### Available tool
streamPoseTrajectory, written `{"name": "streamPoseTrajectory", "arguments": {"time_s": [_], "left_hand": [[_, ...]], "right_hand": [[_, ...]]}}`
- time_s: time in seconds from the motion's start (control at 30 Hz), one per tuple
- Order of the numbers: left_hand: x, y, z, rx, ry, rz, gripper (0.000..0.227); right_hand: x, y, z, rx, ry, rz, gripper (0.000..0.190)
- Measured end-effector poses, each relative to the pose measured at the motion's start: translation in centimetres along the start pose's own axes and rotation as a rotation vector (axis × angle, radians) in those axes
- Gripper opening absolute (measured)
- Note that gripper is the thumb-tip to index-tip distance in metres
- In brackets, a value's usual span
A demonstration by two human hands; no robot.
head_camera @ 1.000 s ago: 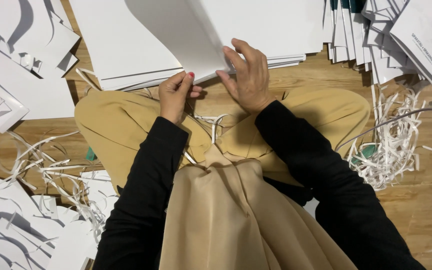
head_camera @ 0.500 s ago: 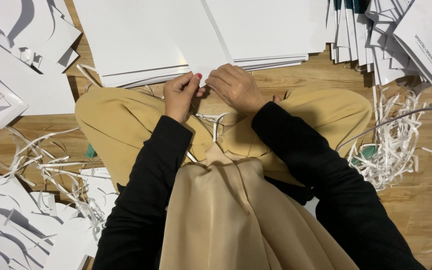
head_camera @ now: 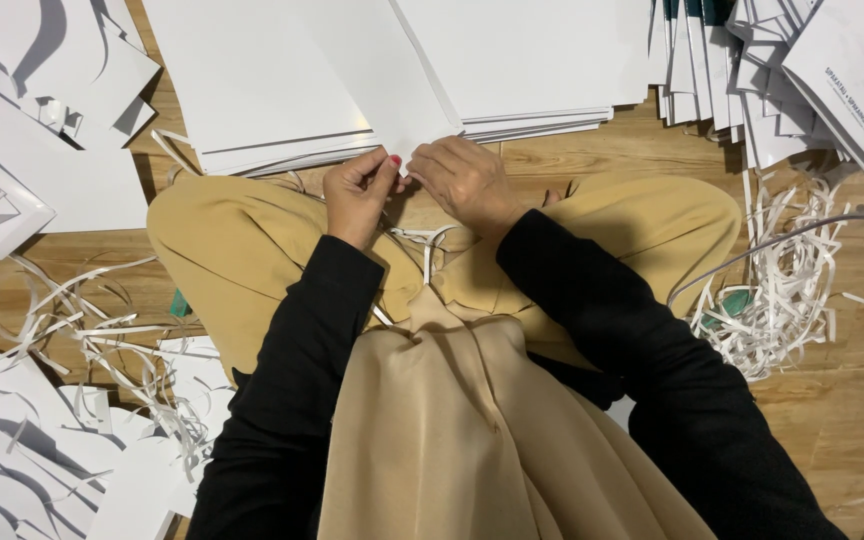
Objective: The person sits on the floor and repeatedly inserts a white paper insert into a larger printed cover, then smooths the edges to secure it. The person handles multiple identical units one at a time, stacking the finished items to the side.
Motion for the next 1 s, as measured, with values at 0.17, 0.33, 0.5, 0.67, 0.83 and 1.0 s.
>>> {"name": "streamPoseTrajectory", "arguments": {"time_s": [0.17,0.33,0.5,0.67,0.83,1.0], "left_hand": [[-0.1,0.5,-0.3,-0.003,-0.007,0.006,0.019],[-0.3,1.3,-0.4,-0.046,-0.004,0.053,0.018],[-0.3,2.0,-0.5,-0.056,-0.005,0.077,0.018],[0.0,1.1,-0.4,-0.05,0.017,0.037,0.019],[0.2,1.1,-0.5,-0.067,0.023,0.033,0.019],[0.0,1.5,-0.6,-0.082,0.021,0.025,0.02]], "right_hand": [[0.0,-0.1,0.1,-0.016,-0.029,-0.007,0.008],[-0.4,0.2,-0.3,-0.031,-0.048,-0.009,0.01],[-0.9,0.4,-0.6,-0.048,-0.062,0.007,0.011],[-1.4,0.4,-1.0,-0.03,-0.041,-0.057,0.013],[-1.8,0.7,-1.3,-0.02,-0.058,-0.047,0.016],[-1.9,1.1,-1.5,-0.043,-0.062,-0.01,0.016]]}}
Point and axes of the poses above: each hand's wrist, its own z-axis towards the middle knuckle, its own x-axis out of the back of the hand, y = z × x, the point moved 10 cm from there along z, towards the middle knuckle, and after that the axes turned 4 degrees about z, right-handed, at the moved point
